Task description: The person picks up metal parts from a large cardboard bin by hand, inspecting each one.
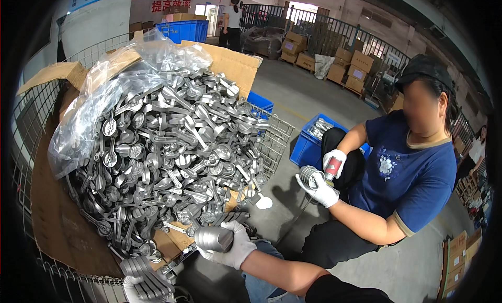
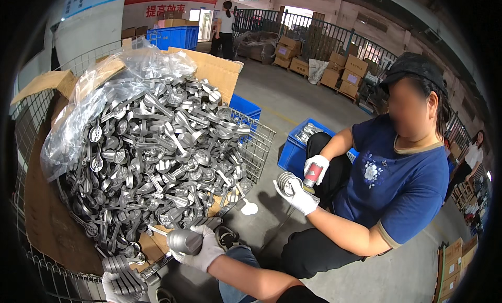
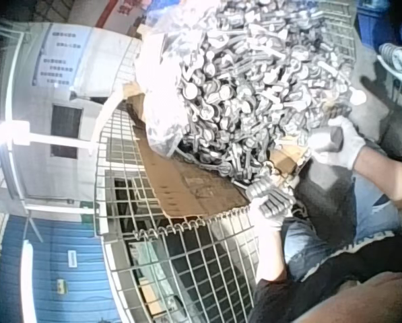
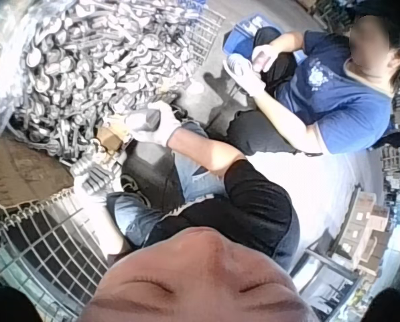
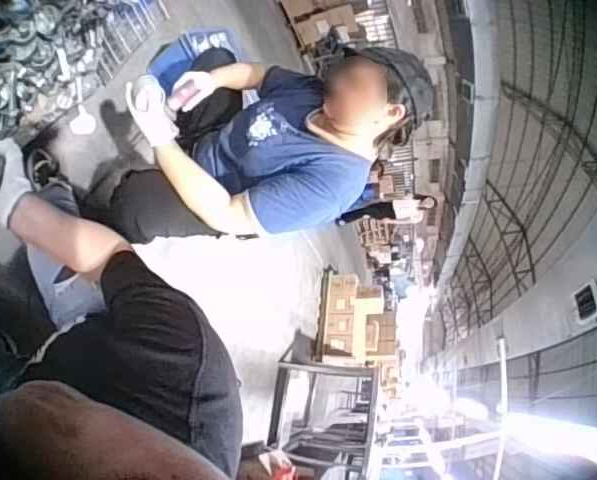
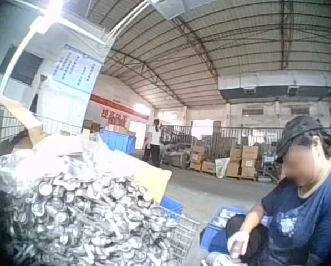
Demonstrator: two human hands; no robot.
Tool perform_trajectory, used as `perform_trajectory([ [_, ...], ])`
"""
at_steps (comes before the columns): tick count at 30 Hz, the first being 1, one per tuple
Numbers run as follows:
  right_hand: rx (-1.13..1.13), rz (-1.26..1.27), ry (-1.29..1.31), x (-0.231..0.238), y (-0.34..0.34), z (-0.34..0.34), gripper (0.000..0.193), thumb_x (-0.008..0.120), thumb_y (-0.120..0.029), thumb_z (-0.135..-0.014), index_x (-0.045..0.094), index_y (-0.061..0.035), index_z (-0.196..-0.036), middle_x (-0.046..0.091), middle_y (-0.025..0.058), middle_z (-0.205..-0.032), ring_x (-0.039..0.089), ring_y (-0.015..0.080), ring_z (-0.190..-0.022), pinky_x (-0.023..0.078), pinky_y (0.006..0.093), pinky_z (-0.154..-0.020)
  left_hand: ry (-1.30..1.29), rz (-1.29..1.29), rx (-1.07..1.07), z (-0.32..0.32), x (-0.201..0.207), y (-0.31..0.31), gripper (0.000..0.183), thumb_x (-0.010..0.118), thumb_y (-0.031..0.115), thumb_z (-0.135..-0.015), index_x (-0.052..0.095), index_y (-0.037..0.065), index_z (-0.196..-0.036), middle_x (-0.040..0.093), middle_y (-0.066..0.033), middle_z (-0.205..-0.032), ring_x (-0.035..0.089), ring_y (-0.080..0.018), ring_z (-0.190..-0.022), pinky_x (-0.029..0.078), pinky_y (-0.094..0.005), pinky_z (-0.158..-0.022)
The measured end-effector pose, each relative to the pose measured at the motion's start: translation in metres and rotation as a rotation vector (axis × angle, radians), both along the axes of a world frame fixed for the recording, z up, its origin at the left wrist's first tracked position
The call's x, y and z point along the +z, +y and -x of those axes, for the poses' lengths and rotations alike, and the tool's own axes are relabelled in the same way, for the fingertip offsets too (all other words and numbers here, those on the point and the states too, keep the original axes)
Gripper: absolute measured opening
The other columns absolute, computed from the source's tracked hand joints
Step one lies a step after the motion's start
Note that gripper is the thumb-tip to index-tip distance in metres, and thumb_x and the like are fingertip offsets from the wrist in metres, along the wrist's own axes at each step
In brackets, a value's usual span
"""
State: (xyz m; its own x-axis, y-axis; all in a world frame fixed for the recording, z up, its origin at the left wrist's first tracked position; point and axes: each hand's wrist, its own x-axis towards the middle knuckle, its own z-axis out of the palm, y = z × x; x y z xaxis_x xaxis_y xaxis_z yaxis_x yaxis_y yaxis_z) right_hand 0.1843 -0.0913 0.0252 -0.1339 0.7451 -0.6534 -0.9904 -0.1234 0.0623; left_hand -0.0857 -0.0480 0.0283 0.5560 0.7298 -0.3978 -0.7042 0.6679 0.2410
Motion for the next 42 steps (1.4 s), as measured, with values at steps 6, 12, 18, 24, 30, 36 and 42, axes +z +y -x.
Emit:
perform_trajectory([
  [6, -0.109, -0.052, -0.050, 0.001, 0.001, -0.006, 0.049, 0.054, -0.031, -0.070, 0.051, -0.0073, -0.113, 0.055, 0.0125, -0.112, 0.053, 0.0319, -0.102, 0.039, 0.0516, -0.090, -0.142, -0.034, -0.135, 0.006, -0.008, 0.007, 0.043, 0.053, 0.000, -0.069, 0.015, 0.020, -0.058, 0.019, 0.0125, -0.048, 0.020, -0.0009, -0.036, 0.032, -0.0114, -0.047],
  [12, -0.097, -0.145, -0.116, 0.004, -0.008, -0.014, 0.050, 0.055, -0.032, -0.070, 0.053, -0.0077, -0.113, 0.056, 0.0110, -0.113, 0.053, 0.0303, -0.103, 0.040, 0.0493, -0.089, 0.055, 0.043, 0.021, 0.005, -0.006, 0.000, 0.039, 0.051, 0.002, -0.071, 0.019, 0.019, -0.058, 0.021, 0.0118, -0.047, 0.022, -0.0012, -0.036, 0.035, -0.0118, -0.051],
  [18, -0.097, -0.133, -0.058, -0.003, -0.005, -0.012, 0.051, 0.058, -0.029, -0.067, 0.052, -0.0067, -0.113, 0.056, 0.0125, -0.112, 0.053, 0.0305, -0.102, 0.040, 0.0498, -0.091, -0.710, 0.860, -0.068, 0.004, -0.020, 0.012, 0.029, 0.047, 0.004, -0.074, 0.029, 0.019, -0.057, 0.027, 0.0112, -0.048, 0.031, -0.0010, -0.040, 0.036, -0.0163, -0.048],
  [24, -0.090, -0.166, -0.013, -0.004, -0.005, -0.010, 0.044, 0.059, -0.025, -0.067, 0.053, -0.0064, -0.107, 0.057, 0.0124, -0.107, 0.056, 0.0311, -0.095, 0.044, 0.0509, -0.087, -1.003, 1.323, -0.180, 0.017, -0.039, 0.026, 0.025, 0.043, 0.007, -0.075, 0.038, 0.021, -0.054, 0.034, 0.0101, -0.050, 0.036, -0.0002, -0.043, 0.031, -0.0214, -0.040],
  [30, -0.088, -0.179, -0.034, 0.002, -0.006, -0.010, 0.045, 0.059, -0.025, -0.068, 0.051, -0.0067, -0.109, 0.057, 0.0121, -0.108, 0.056, 0.0308, -0.096, 0.044, 0.0501, -0.087, -1.143, 1.220, -0.134, 0.013, -0.035, 0.016, 0.024, 0.042, 0.007, -0.073, 0.038, 0.022, -0.055, 0.034, 0.0105, -0.050, 0.038, -0.0002, -0.043, 0.031, -0.0219, -0.040],
  [36, -0.058, -0.174, -0.061, -0.002, -0.005, -0.009, 0.044, 0.058, -0.026, -0.069, 0.051, -0.0084, -0.109, 0.056, 0.0122, -0.108, 0.056, 0.0309, -0.097, 0.043, 0.0508, -0.086, -1.165, 1.250, -0.160, 0.011, -0.027, 0.016, 0.029, 0.042, -0.004, -0.072, 0.039, 0.019, -0.056, 0.038, 0.0104, -0.051, 0.040, 0.0015, -0.043, 0.034, -0.0193, -0.042],
  [42, -0.072, -0.178, 0.000, -0.006, -0.003, -0.009, 0.041, 0.057, -0.027, -0.070, 0.051, -0.0094, -0.106, 0.056, 0.0118, -0.108, 0.056, 0.0313, -0.097, 0.043, 0.0517, -0.085, -0.525, 0.902, -0.011, 0.015, -0.020, 0.017, 0.023, 0.046, -0.006, -0.069, 0.041, 0.015, -0.063, 0.040, 0.0101, -0.055, 0.039, 0.0032, -0.044, 0.033, -0.0156, -0.043],
])
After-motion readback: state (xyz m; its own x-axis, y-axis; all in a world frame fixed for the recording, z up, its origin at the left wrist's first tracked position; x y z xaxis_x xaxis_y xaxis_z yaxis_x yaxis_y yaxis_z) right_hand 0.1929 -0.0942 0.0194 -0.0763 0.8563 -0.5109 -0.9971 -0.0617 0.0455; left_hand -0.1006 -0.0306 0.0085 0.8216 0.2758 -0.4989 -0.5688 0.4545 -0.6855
